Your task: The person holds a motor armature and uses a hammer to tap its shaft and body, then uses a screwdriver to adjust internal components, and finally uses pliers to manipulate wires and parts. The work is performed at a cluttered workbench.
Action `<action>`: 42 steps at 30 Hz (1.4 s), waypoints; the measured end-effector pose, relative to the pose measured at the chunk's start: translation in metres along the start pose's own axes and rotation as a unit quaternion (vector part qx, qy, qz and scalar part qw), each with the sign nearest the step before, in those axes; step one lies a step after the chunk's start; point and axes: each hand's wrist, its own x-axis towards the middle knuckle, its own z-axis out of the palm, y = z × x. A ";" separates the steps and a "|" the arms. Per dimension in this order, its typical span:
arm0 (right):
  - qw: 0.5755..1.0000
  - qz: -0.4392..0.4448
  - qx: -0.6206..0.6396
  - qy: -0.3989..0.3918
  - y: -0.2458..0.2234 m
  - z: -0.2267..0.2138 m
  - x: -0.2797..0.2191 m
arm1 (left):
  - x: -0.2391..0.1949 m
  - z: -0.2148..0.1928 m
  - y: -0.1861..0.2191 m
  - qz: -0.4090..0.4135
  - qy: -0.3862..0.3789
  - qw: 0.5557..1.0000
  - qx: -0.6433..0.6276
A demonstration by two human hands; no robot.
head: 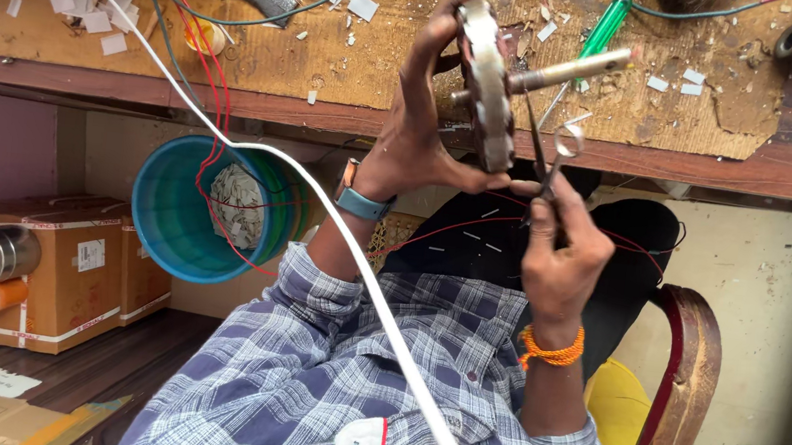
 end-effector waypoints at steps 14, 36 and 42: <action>0.983 0.049 0.161 0.071 -0.003 -0.011 0.020 | -0.003 -0.012 0.005 -0.176 0.226 0.932 -0.221; 0.877 0.034 0.476 0.062 -0.002 -0.026 0.059 | -0.001 0.022 0.064 -0.262 0.073 0.887 -0.372; 0.963 0.010 0.265 0.051 -0.041 -0.034 0.056 | -0.017 0.043 0.071 -0.349 -0.009 0.703 -0.620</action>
